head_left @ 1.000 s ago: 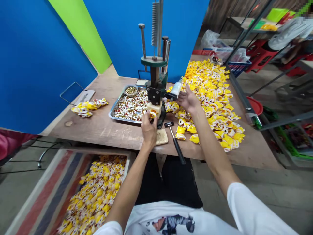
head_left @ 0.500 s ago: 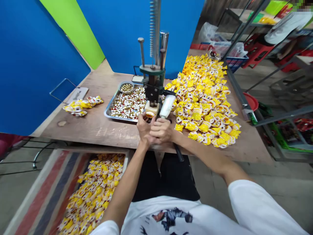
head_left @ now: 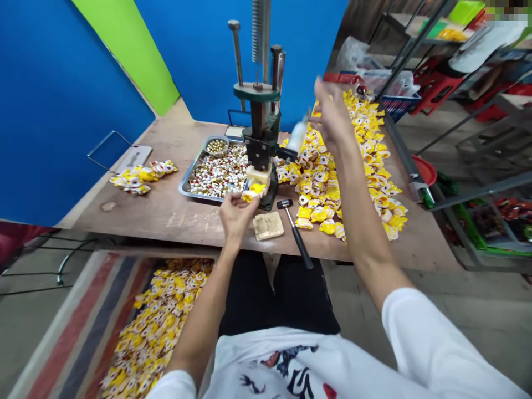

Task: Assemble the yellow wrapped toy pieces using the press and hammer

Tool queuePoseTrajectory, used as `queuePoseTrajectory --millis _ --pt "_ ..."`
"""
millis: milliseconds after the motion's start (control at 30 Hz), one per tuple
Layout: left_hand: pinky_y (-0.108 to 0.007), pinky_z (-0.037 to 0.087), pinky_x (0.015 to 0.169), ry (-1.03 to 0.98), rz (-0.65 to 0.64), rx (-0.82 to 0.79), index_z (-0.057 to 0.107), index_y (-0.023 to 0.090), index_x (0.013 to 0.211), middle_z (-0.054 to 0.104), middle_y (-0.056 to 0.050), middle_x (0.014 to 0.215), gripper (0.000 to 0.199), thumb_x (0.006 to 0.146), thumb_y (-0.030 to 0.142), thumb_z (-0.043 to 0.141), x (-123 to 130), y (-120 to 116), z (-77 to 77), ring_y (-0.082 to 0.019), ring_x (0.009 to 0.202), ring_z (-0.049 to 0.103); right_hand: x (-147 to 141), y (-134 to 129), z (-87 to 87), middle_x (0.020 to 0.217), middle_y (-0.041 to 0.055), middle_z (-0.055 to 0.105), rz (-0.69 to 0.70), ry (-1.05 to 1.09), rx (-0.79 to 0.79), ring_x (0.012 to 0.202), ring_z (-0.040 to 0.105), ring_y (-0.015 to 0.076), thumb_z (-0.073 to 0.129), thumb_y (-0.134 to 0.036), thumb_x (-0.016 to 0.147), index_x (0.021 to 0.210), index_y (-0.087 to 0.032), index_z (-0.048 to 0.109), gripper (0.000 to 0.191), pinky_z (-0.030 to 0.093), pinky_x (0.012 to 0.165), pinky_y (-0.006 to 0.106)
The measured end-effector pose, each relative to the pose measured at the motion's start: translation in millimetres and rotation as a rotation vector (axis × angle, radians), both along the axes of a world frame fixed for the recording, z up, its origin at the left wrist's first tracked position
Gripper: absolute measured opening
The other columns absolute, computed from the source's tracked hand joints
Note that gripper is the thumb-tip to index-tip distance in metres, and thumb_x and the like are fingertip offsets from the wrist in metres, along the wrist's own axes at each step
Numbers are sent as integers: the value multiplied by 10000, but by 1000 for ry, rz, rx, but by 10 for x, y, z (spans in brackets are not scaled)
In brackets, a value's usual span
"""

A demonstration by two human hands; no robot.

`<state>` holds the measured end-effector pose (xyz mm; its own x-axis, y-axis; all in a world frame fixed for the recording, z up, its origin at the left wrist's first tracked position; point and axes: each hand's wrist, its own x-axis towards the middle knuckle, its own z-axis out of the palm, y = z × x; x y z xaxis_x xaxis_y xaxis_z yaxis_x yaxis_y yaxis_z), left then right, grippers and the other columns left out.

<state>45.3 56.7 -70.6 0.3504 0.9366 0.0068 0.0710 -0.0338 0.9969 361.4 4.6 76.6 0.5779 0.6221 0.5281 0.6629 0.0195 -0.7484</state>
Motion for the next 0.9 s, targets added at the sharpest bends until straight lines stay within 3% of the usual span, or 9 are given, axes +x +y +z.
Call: queuePoseTrajectory --millis 67,167,267,400,500,633,733,833,900 --pt "-347 674 765 -52 -108 -275 625 202 954 761 -38 839 515 704 440 1008 -229 23 80 -219 772 790 -431 -398 -316 1696 146 475 -49 5 34 1518 523 286 593 -802 1039 1654 -274 414 831 515 1249 547" --pt "-362 699 751 -94 -360 -574 639 184 915 783 -62 809 513 721 494 998 -493 9 139 -229 722 807 -1347 -1034 -767 1661 105 513 268 -25 -133 1556 502 314 745 -612 1031 1609 -356 528 668 538 1237 543" --pt "-323 682 668 -31 -561 -680 615 183 905 802 -89 802 559 748 579 978 -572 -50 110 -232 670 810 -1915 -1312 -1121 1552 128 595 483 38 -266 1491 573 312 762 -478 1046 1514 -316 636 511 541 1227 498" --pt "-221 467 388 114 -624 -530 532 224 922 758 -59 640 655 805 778 862 -526 -116 -42 -185 430 678 -1983 -1228 -1562 1355 120 725 418 194 -339 1231 699 286 719 -433 1075 1420 -261 686 386 596 1090 460" --pt "-192 363 348 140 -604 -422 512 233 908 735 -38 601 680 782 800 864 -505 -140 -167 -155 392 624 -1908 -1144 -1791 1338 132 708 355 140 -328 1278 664 305 737 -409 1059 1381 -247 734 361 556 1149 498" --pt "-203 379 380 167 -566 -387 536 225 885 730 -29 614 662 752 761 901 -521 -99 -247 -135 404 605 -1889 -1124 -1844 1378 144 627 364 77 -341 1348 628 320 724 -383 1059 1383 -258 762 349 529 1198 523" --pt "-232 376 398 209 -512 -256 583 223 925 705 -6 602 572 821 713 859 -511 152 -211 -143 400 576 -1855 -1159 -1743 1410 136 625 339 82 -341 1372 622 331 730 -441 1057 1453 -293 717 423 532 1211 536" --pt "-279 524 595 295 -287 199 676 208 956 733 -29 719 325 985 528 724 -424 669 -110 -172 598 663 -1785 -1211 -1618 1390 125 658 245 102 -258 1343 647 314 686 -462 1087 1425 -299 719 377 562 1171 510" --pt "-338 580 820 443 -289 512 746 194 934 769 -80 888 184 984 365 699 -306 1062 -58 -217 819 713 -1751 -1244 -1569 1317 114 693 197 128 -212 1246 690 290 642 -448 1113 1333 -285 753 295 610 1060 469"
